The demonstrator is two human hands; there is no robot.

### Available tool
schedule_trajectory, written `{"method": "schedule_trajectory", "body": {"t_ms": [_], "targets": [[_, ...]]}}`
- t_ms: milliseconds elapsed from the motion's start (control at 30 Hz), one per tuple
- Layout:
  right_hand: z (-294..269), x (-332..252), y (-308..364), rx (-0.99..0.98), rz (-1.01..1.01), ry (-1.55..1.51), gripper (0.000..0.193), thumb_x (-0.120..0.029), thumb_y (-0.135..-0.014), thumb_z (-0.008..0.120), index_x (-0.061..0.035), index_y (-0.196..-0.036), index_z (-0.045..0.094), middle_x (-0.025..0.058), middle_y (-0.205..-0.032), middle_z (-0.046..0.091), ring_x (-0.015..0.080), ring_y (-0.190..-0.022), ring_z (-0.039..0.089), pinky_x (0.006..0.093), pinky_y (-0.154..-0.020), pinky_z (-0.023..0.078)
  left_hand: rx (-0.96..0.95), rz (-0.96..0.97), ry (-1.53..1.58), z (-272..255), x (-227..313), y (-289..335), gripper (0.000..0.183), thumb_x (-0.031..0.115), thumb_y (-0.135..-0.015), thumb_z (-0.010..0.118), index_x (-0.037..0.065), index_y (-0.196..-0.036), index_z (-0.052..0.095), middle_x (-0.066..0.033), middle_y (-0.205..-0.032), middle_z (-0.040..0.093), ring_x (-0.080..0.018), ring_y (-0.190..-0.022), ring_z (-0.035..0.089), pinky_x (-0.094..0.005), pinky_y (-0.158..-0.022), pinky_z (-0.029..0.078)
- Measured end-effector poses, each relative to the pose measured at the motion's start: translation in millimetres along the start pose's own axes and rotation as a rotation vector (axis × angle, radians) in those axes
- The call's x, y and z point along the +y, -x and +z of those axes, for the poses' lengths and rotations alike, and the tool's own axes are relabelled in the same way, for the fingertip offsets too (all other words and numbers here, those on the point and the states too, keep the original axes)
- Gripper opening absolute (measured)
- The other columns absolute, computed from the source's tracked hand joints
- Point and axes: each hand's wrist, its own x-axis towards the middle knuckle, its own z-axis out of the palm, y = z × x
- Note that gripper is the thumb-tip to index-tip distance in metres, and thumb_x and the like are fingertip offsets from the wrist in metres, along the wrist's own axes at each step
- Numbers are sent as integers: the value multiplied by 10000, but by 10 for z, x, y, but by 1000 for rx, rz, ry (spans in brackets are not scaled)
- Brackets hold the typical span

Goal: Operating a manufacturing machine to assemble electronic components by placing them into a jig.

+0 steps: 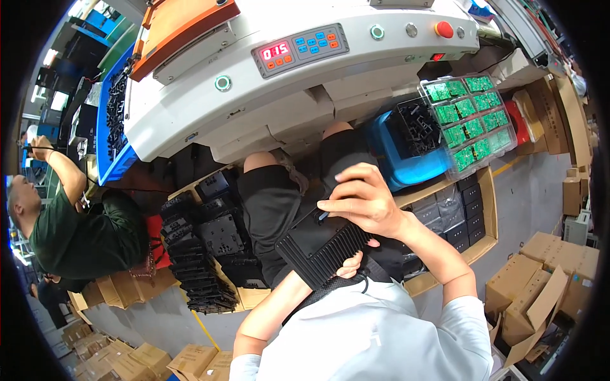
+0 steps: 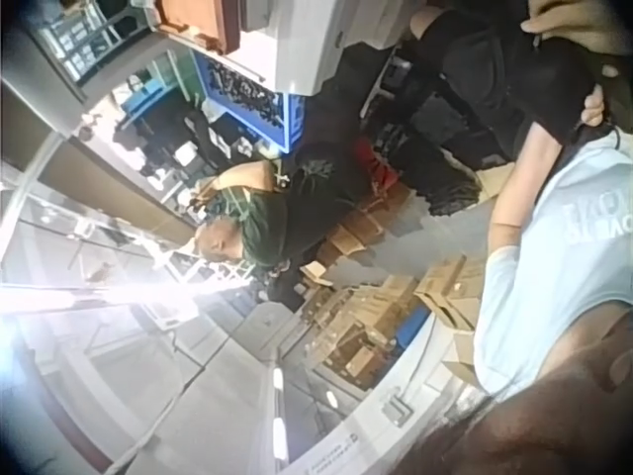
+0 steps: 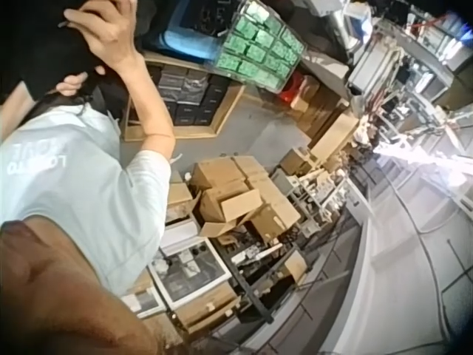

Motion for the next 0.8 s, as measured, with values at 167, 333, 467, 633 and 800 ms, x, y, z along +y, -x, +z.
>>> {"method": "schedule_trajectory", "body": {"t_ms": [167,333,467,633,800], "targets": [[-347,-19,-235,-450,434,-382,341,-323,-809,684,-140,-1096,663,70,-1071,595,229,-1017,560,379,-922,405,40,-16,-177,-46,26,-16,624,429,-966,376,-118,-1267,404,-83,-605,511,-181,-424,454,-271,-438,353],[-508,118,-256,-606,436,-676,323,-276,-811,673,-62,-1053,681,102,-980,632,268,-979,599,356,-861,449,142,70,-279,303,118,-39,584,448,-958,375,-102,-1118,490,-119,-598,515,-198,-436,492,-271,-438,389],[-517,98,-179,-358,514,-666,290,-243,-776,705,-45,-987,706,93,-958,644,246,-951,619,340,-851,464,262,25,-439,250,261,-3,381,356,-909,519,-15,-818,514,-136,-594,507,-207,-439,474,-289,-450,412],[-608,260,172,233,877,-1006,248,-63,-818,719,-23,-1060,679,5,-1037,579,92,-958,574,228,-834,457,436,438,-518,145,500,-9,380,209,-892,542,-60,-1158,501,-167,-988,589,-261,-819,577,-336,-708,494],[-131,88,746,436,1063,-887,347,-151,-901,646,-19,-1213,569,21,-1030,629,72,-943,568,228,-835,458,692,627,-905,60,338,-248,440,226,-947,537,-12,-1295,410,-132,-1159,550,-218,-1035,554,-341,-865,481]]}}
